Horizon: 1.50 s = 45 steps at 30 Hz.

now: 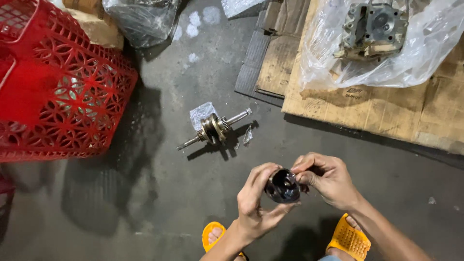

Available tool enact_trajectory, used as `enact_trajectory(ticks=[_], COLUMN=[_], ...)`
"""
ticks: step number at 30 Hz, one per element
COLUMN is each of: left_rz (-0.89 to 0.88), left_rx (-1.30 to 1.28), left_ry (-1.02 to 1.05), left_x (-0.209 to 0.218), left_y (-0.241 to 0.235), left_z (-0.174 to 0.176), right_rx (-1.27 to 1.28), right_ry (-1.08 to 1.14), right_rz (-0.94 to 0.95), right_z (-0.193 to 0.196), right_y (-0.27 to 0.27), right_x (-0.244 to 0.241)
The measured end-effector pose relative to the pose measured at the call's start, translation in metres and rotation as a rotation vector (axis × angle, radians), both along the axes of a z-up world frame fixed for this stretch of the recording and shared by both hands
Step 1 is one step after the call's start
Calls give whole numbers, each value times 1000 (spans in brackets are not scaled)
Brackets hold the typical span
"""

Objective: The person sits on the workshop floor assembling small engine components. They handle a crankshaft with gear, fit a piston into a cylinder, press piston rings onto the piston by hand, then gather wrenches and sockets from the floor and place small parts into metal bowls on a work table.

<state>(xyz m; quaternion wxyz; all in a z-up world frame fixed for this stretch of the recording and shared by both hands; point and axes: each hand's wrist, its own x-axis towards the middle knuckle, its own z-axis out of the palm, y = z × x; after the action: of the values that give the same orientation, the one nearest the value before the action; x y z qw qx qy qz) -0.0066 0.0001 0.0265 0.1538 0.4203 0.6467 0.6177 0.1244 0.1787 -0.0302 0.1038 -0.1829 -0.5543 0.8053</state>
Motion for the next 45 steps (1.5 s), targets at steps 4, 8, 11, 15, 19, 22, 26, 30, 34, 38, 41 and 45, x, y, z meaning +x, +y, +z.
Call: enact_trajectory(ticks=[4,8,11,15,19,22,26,30,34,38,41,45], left_rz=[-10,18,52,-25,-158,-151,-35,-95,-22,-112,-118,-90], left_rx=[-57,-70,-51,-35,-45,-17,11,-7,-67,-57,-56,-104], left_ry=[84,44,40,-84,-125,-178,-435,-545,-691,-823,-541,-728], left_x=[-8,-10,-15,-26,-33,-33,-18,-19,-13,-20,-20,-19], left_y=[-11,-19,-20,-24,-32,-32,-26,-28,-29,-34,-36,-38], left_z=[15,9,6,1,-6,-12,-19,-18,-23,-15,-18,-17], right_rx=[-248,-178,-33,121,201,132,481,351,435,398,153,498], right_ry=[56,33,-33,-97,-124,-228,-103,-85,-21,-18,-125,-85], right_rz=[68,91,69,40,103,71,38,100,0,15,15,-40], right_z=[-11,-20,-15,8,20,9,37,23,33,20,13,30], right_y=[-5,-10,-11,-10,-8,-12,-20,-17,-32,-30,-33,-41], right_x=[-8,-9,-8,-12,-12,-9,-26,-19,-27,-13,-9,-15])
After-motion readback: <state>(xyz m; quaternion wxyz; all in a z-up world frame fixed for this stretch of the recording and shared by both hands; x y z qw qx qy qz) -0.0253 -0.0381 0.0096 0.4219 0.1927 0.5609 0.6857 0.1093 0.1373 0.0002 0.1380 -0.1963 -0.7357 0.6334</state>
